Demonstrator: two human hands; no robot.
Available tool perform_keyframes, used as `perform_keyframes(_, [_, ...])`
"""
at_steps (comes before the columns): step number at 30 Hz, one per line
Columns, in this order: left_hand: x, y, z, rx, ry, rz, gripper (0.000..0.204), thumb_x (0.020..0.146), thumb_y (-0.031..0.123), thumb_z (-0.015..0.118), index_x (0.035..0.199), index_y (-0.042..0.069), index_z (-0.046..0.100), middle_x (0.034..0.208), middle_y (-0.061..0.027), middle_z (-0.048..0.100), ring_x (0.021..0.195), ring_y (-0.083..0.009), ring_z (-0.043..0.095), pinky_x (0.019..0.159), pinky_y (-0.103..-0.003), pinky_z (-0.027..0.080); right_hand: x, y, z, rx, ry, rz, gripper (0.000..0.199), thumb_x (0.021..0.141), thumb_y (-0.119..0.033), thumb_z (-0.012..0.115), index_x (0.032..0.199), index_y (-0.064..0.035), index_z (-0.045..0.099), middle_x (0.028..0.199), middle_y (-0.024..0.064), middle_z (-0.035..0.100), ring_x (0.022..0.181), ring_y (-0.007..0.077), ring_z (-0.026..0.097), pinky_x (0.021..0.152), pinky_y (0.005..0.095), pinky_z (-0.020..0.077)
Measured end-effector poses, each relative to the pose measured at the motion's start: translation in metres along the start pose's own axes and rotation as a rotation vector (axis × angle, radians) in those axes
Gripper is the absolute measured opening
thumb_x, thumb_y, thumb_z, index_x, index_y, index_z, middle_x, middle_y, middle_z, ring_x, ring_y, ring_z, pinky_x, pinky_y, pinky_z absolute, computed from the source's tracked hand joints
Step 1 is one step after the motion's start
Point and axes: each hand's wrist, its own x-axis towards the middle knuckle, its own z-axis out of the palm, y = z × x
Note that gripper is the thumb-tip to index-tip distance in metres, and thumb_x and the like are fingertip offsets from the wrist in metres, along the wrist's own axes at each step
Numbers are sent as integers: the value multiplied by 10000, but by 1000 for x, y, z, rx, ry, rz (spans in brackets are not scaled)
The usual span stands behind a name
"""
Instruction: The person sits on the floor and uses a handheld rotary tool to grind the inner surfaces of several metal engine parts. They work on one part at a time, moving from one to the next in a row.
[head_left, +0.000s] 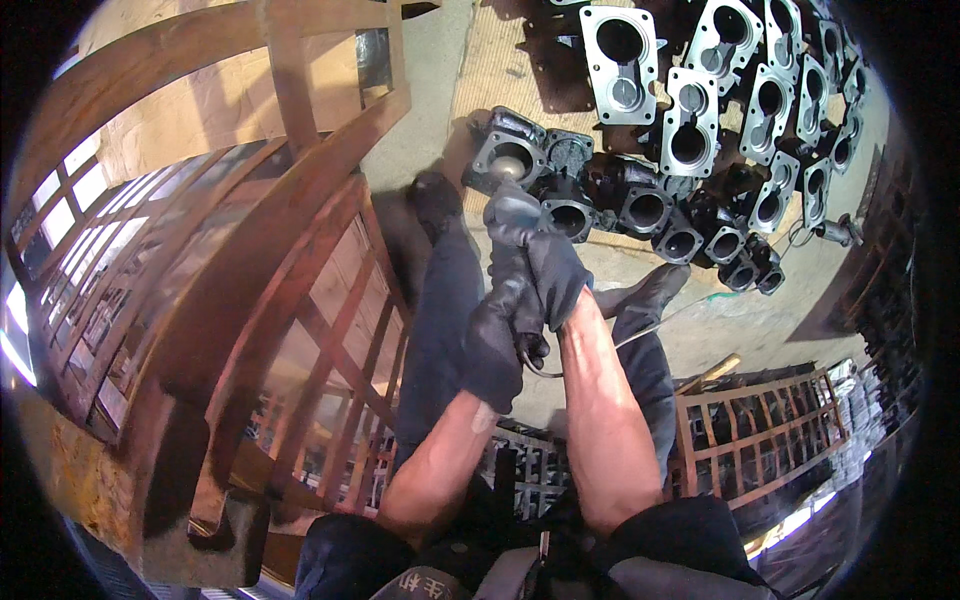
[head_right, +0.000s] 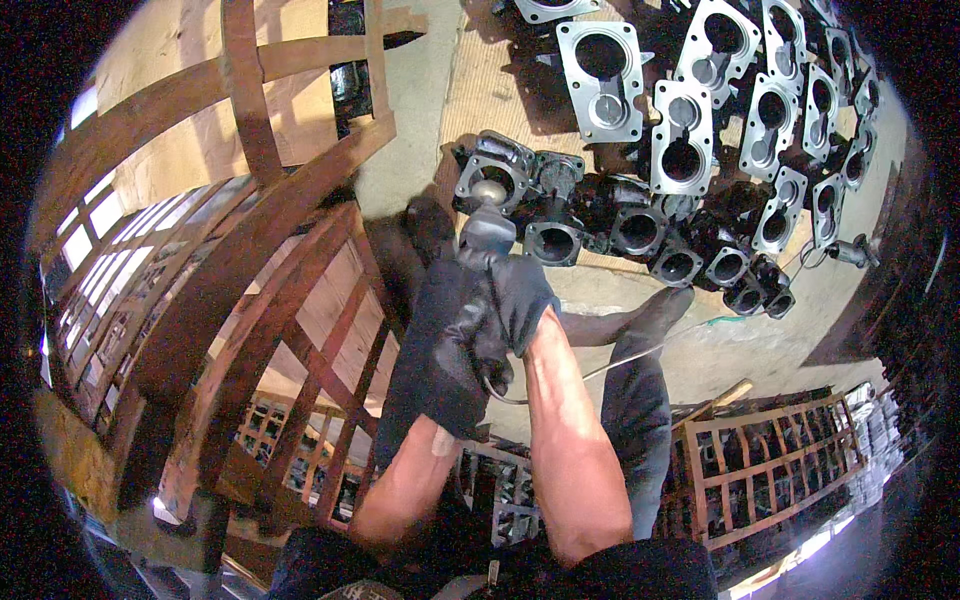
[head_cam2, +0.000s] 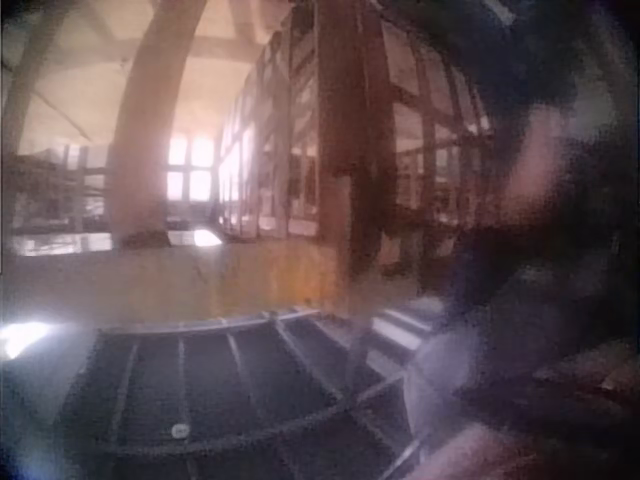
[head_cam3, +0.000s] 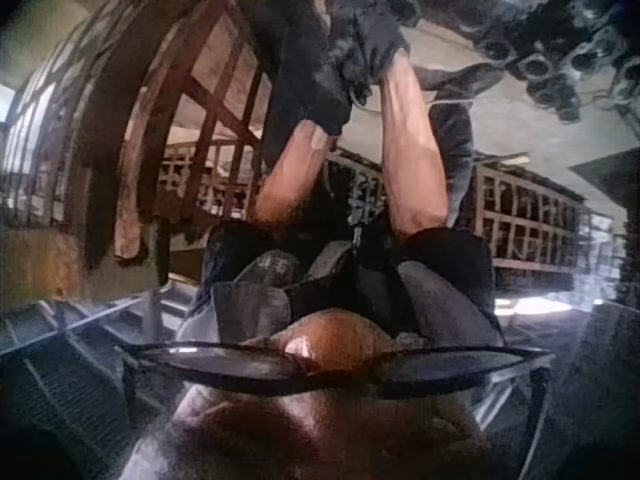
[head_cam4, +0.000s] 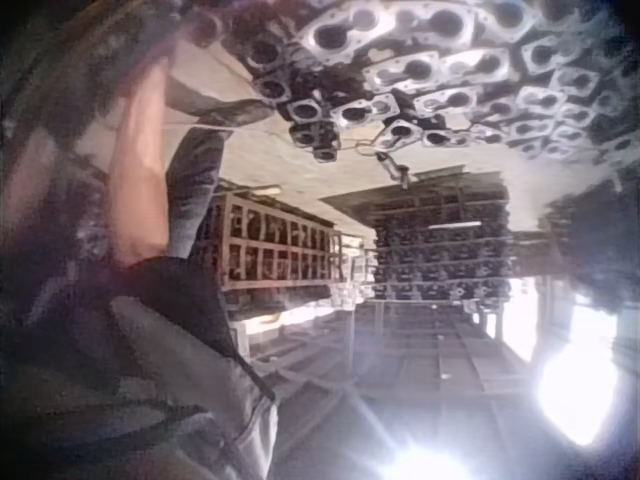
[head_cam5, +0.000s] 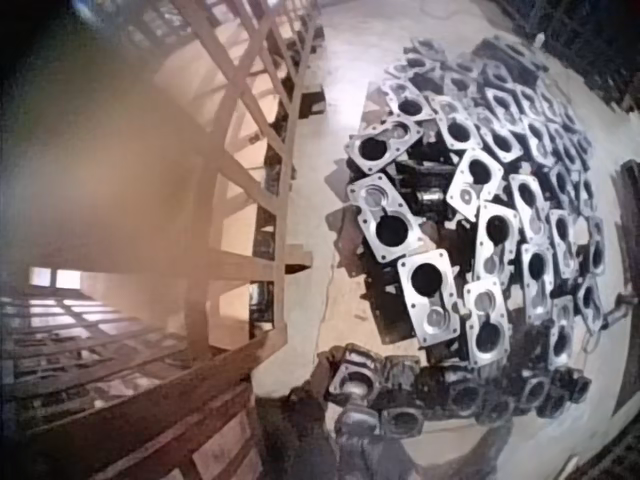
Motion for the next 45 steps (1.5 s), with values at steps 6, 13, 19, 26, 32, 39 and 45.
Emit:
perform_keyframes(6, [28, 11, 2, 41, -102, 182, 288, 973, 328, 568, 1013, 49, 630, 735, -44, 618, 491, -181, 572, 403, -314, 464, 3, -33, 14, 316, -13, 244, 200, 856, -176, 696, 930, 1, 640, 731, 79, 611, 584, 215, 609, 527, 339, 514])
perform_keyframes(13, [19, 0, -3, 56, -4, 53, 311, 982, 321, 566, 1068, 31, 636, 795, -66, 641, 551, -188, 594, 429, -312, 475, -17, -51, 19, 303, 89, 168, 163, 839, -109, 701, 946, -13, 623, 750, 77, 614, 589, 202, 605, 526, 332, 508])
perform_keyframes(19, [21, 5, -1, 5, -31, 51, 313, 993, 244, 531, 1230, 46, 581, 1007, -66, 641, 780, -175, 630, 599, -309, 530, -2, -39, 16, 105, 15, -44, 128, 873, -121, 668, 963, -34, 639, 762, 59, 615, 621, 173, 595, 564, 302, 500])
perform_keyframes(26, [57, -4, -9, -40, -80, 198, 175, 973, 114, 543, 1127, 42, 583, 892, -66, 614, 611, -133, 589, 456, -273, 476, -1, -45, 10, -248, 25, 8, 240, 914, -233, 623, 1031, -37, 699, 848, 47, 681, 705, 159, 618, 660, 294, 507])
perform_keyframes(32, [52, -12, -17, -88, -47, 168, 185, 962, 107, 552, 1135, 47, 581, 945, -39, 602, 707, -107, 591, 528, -241, 477, 1, -34, 10, -532, -9, -52, 279, 920, -277, 616, 1044, -48, 713, 874, 71, 699, 759, 138, 624, 745, 277, 507])
perform_keyframes(39, [51, -4, -15, -35, -24, 84, 269, 948, 199, 578, 1187, 75, 580, 996, -44, 633, 793, -150, 621, 603, -269, 510, 3, -55, 13, 42, 79, 254, 255, 849, -265, 697, 898, -16, 725, 786, 68, 688, 681, 152, 596, 650, 321, 488])
perform_keyframes(45, [35, -8, -11, -32, -11, 125, 146, 948, 104, 592, 1082, 49, 576, 887, -21, 574, 693, -101, 579, 540, -219, 472, -22, -47, 9, -138, 9, 123, 279, 893, -243, 640, 904, 32, 688, 786, 67, 672, 659, 158, 597, 624, 314, 487])
